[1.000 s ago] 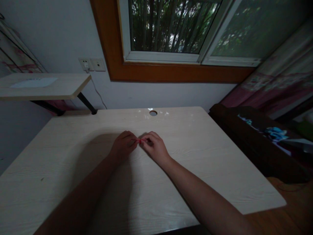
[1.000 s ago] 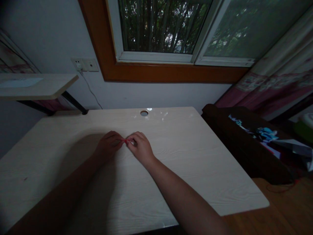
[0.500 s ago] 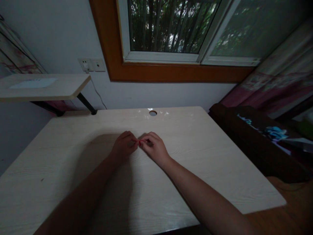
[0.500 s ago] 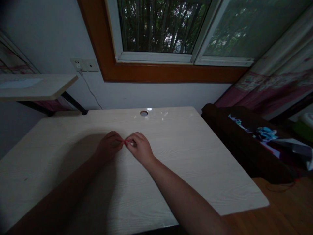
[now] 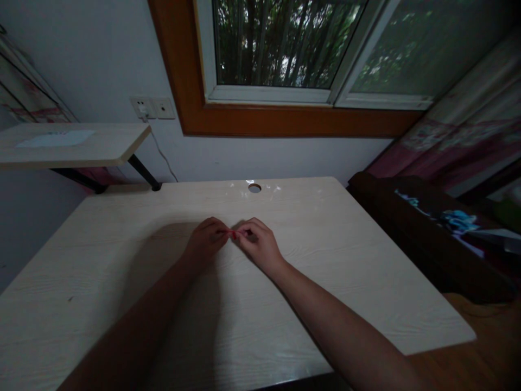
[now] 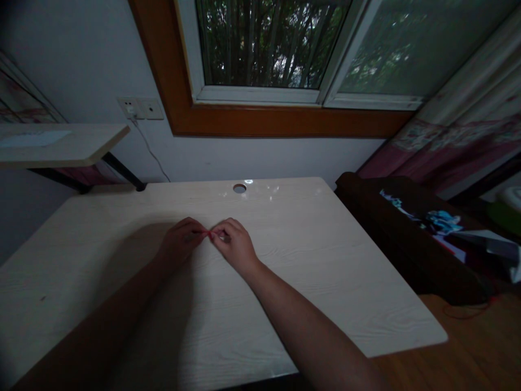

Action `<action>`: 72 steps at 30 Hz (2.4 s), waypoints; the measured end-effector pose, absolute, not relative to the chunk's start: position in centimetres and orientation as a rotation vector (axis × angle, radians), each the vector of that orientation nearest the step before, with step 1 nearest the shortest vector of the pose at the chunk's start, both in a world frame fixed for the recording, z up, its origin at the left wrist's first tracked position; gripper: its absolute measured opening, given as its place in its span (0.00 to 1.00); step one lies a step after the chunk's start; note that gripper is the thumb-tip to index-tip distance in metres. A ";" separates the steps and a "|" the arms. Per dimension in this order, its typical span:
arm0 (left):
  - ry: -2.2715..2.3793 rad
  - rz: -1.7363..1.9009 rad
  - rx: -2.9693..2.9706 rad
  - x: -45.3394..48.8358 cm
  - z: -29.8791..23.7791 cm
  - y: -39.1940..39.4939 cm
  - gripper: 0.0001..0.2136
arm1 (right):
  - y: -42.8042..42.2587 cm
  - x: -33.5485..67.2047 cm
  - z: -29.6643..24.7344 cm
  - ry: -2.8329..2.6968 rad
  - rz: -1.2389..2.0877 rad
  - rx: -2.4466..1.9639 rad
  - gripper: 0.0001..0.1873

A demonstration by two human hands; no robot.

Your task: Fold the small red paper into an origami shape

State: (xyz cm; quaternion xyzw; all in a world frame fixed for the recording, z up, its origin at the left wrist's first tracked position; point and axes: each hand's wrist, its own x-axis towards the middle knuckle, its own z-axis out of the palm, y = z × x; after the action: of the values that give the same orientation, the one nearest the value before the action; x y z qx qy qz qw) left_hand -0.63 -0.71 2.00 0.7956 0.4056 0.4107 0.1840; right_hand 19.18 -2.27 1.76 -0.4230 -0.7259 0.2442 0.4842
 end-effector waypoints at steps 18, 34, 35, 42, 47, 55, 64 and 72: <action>1.120 1.066 2.122 -1.0 1.9 -0.5 0.05 | -2.1 19.4 2.2 -1.746 0.727 -0.996 0.04; 1.142 1.031 1.976 -1.2 2.0 -0.2 0.08 | -1.8 19.7 2.1 -1.656 0.840 -1.049 0.07; 1.150 1.031 1.977 -1.2 2.0 -0.2 0.08 | -1.8 19.8 2.1 -1.654 0.839 -1.052 0.08; 1.168 1.023 1.942 -1.1 2.3 -0.1 0.07 | -1.7 19.9 1.9 -1.642 0.886 -1.048 0.08; 1.186 1.053 1.918 -1.2 2.2 0.0 0.07 | -1.5 19.9 1.3 -1.596 0.909 -1.024 0.07; 1.142 1.100 1.868 -1.1 2.5 -0.2 0.07 | -1.7 19.8 1.7 -1.705 0.904 -0.997 0.06; 1.132 1.152 1.835 -1.0 2.7 -0.3 0.09 | -1.8 19.8 1.5 -1.748 0.901 -1.002 0.04; 1.044 1.310 1.746 -1.2 1.7 -0.1 0.05 | -1.3 20.1 1.1 -1.418 1.005 -1.078 0.08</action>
State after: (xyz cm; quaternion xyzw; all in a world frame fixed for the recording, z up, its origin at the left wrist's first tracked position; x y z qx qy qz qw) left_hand -1.19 -0.08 1.74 0.6750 0.4038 0.5065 0.3533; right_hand 20.07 -1.30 1.09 -0.4497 -0.5918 0.4195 0.5211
